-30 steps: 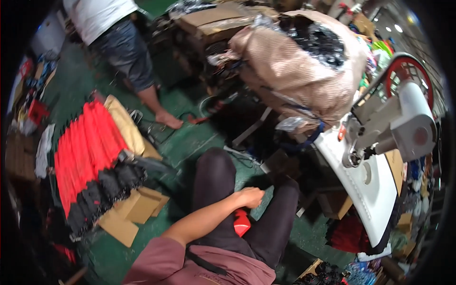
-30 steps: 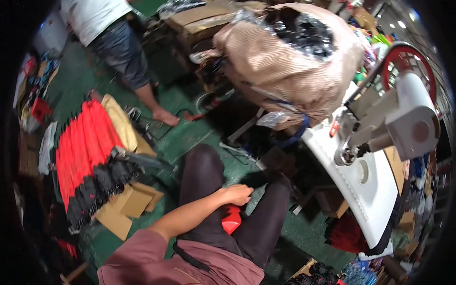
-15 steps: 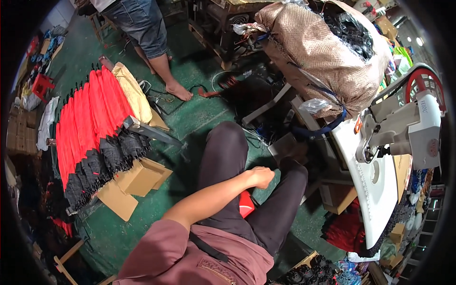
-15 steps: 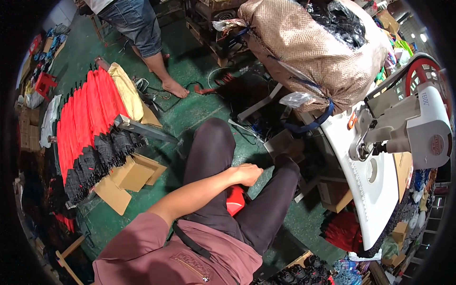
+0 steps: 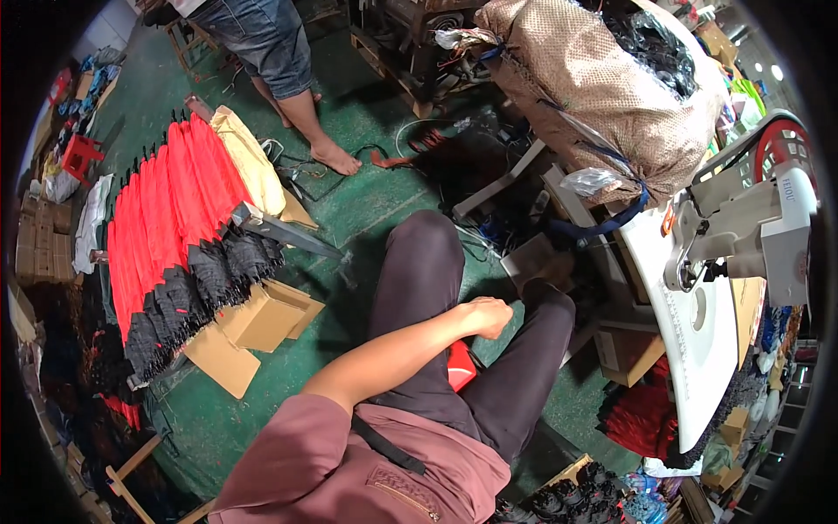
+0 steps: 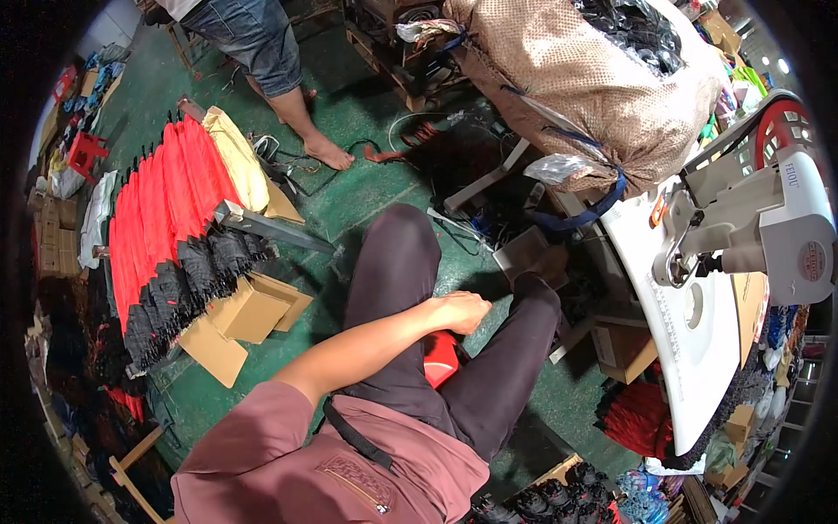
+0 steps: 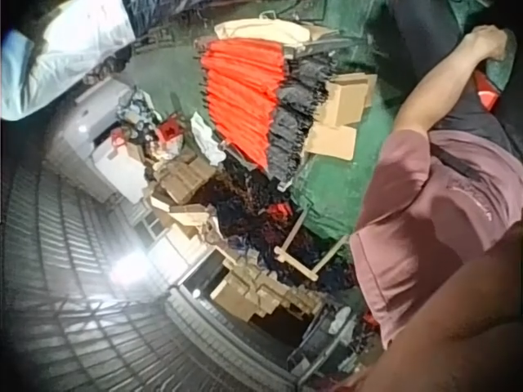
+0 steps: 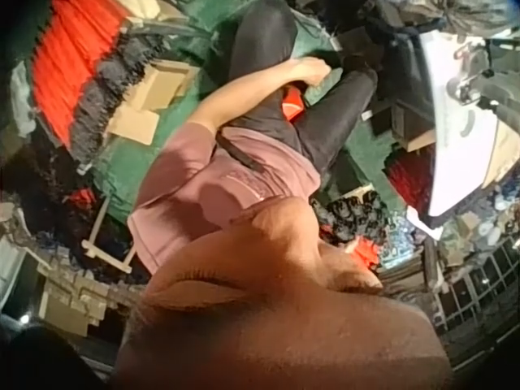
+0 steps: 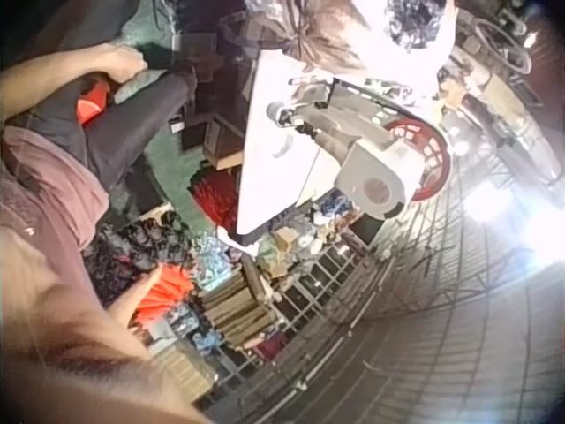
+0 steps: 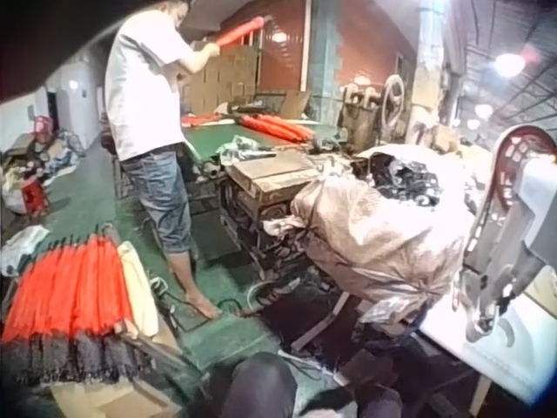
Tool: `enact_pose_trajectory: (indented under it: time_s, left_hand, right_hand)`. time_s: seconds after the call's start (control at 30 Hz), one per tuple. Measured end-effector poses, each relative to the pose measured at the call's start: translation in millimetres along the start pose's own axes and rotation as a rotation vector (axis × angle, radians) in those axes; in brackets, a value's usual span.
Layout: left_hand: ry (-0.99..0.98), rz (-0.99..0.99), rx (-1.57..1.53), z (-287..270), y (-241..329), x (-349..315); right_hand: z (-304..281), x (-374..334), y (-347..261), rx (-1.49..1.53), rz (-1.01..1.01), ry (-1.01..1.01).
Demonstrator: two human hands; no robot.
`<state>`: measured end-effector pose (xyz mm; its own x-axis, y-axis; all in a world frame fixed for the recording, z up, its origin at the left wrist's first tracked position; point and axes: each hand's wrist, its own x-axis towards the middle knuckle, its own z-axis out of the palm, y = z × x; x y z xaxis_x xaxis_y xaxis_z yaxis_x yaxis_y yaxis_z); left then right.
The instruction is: Sewing and assembling red umbrella canopies onto frames using a specialized sewing machine.
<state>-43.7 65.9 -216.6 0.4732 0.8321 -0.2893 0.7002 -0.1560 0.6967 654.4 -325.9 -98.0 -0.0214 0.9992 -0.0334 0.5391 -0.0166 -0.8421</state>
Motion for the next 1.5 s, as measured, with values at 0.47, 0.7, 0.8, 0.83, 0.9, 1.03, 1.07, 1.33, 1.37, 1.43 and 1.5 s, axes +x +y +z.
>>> enact_pose_trajectory:
  time_s: [0.47,0.7,0.8,0.83,0.9,1.03,1.07,1.33,1.37,1.43,1.5]
  left_hand:
    - [-0.052,-0.082,0.145,3,4,-18]
    - [-0.159,-0.122,0.195,-5,16,-23]
    - [-0.053,-0.099,0.089,-4,15,-35]
    - [0.001,-0.086,0.032,-4,14,-39]
    - [0.020,-0.048,0.046,-12,19,-67]
    - [0.148,0.283,-0.355,-47,104,-89]
    - [0.090,0.328,-0.459,-65,131,-98]
    - [0.484,0.718,-0.667,-74,273,-144]
    - [0.598,0.630,-0.662,-63,284,-145]
    - [0.719,0.541,-0.644,-62,288,-141]
    - [0.695,0.611,-0.768,-75,277,-136]
  right_hand:
    - [52,23,-63,0.690,0.539,1.233]
    - [101,85,-180,0.265,0.043,1.552]
    - [111,101,-195,0.021,-0.035,1.651]
    - [117,111,-205,-0.107,-0.076,1.692]
    - [159,154,-256,0.067,0.058,1.573]
    - [217,181,-341,0.305,0.150,1.299]
    - [227,185,-343,0.267,0.049,1.193]
    - [300,230,-357,-0.012,-0.489,0.635]
    - [307,234,-360,-0.067,-0.531,0.611]
    - [315,244,-364,-0.168,-0.615,0.561]
    - [314,253,-365,-0.210,-0.665,0.541]
